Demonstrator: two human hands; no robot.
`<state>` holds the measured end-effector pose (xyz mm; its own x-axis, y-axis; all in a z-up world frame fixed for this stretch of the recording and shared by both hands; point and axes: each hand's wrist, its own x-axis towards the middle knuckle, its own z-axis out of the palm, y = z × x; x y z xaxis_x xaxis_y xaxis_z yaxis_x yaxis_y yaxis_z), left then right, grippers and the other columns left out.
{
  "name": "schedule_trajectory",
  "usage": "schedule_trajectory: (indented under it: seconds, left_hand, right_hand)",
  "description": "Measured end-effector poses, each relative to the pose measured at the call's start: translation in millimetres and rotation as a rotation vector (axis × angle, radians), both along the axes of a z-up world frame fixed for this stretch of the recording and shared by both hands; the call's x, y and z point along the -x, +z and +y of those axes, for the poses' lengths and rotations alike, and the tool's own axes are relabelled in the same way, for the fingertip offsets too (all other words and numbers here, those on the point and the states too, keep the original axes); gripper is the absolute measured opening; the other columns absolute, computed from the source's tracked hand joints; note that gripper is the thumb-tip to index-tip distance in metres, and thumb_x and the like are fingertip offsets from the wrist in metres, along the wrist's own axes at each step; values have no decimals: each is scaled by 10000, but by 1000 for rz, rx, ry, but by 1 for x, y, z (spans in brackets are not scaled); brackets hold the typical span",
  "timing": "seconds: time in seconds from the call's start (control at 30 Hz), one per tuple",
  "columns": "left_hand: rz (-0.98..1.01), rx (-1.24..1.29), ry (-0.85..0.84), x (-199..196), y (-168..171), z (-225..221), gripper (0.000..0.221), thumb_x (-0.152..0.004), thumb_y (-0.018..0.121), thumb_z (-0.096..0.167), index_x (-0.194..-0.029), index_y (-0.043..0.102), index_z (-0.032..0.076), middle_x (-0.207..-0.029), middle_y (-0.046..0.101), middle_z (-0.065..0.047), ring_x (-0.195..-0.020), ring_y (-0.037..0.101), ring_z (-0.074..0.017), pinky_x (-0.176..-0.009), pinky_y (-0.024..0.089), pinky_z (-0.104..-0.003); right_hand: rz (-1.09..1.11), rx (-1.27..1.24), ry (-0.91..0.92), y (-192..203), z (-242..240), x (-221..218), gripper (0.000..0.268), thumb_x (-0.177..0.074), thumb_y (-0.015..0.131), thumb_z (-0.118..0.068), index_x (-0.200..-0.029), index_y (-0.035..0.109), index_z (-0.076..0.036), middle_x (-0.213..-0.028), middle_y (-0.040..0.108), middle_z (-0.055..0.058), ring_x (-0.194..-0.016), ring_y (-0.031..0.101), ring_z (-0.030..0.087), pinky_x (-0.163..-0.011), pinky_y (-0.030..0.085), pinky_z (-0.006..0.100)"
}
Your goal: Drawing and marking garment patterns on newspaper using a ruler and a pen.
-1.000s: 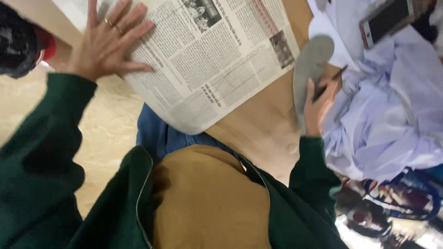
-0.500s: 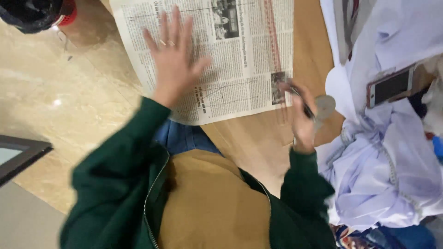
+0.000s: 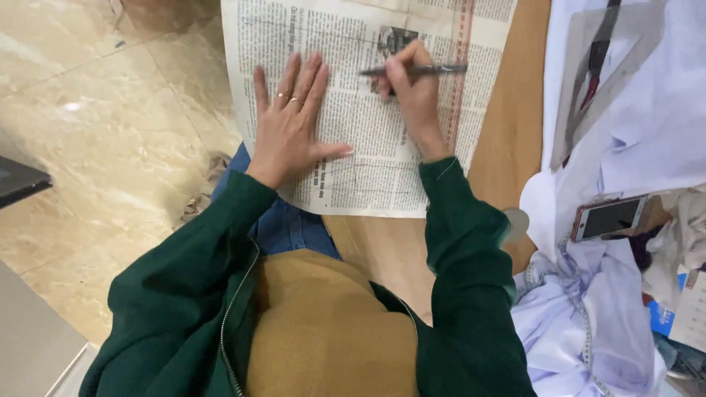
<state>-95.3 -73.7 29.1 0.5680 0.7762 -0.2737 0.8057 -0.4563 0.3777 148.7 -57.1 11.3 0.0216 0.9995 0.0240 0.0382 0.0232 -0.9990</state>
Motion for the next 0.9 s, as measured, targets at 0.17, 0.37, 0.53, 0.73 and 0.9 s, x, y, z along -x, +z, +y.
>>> schedule_trajectory:
  seconds: [0.17,0.37,0.53,0.73,0.9]
  left_hand:
    - [-22,-83,57,5,-10,-8,1325,-846,315,1065,-1721,75,100,-1793,40,-86,-1665,29,-295,-1231,-82,-725]
    - [4,-37,61,3,-7,-8,1352,-825,350,1068,-1724,59,102,-1787,5,-73,-1658,-5,-299,-1217,-86,-741]
    - [-15,-48,71,3,-8,-9,1350,-810,312,1073,-1722,67,108,-1790,23,-68,-1659,6,-294,-1215,-95,-736]
    - [-5,-45,68,4,-8,-10,1332,-843,388,1060,-1722,64,113,-1793,26,-63,-1665,14,-289,-1215,-94,-746]
    - [25,-43,71,4,-9,-10,1369,-811,338,1099,-1728,62,120,-1791,9,-57,-1661,-7,-284,-1215,-100,-747]
  right_hand:
    - [-122,-139,44,-5,-11,-1,213,-1075,579,-213,-891,522,-122,-780,553,20,-659,535,124,-643,477,289]
    - [-142,-111,131,-18,-18,-12,216,-1065,606,-201,-881,525,-123,-768,551,11,-640,498,115,-600,437,290]
    - [-183,-83,198,-17,-24,-17,211,-1068,597,-136,-872,518,-129,-770,536,4,-653,465,119,-611,387,304]
    - [-205,-164,181,-24,-20,-15,164,-1076,592,-124,-925,528,-119,-782,549,28,-618,458,116,-544,390,281]
    - [-154,-208,232,-28,-20,-14,179,-1084,553,-73,-915,509,-118,-724,523,-5,-541,427,80,-464,374,202]
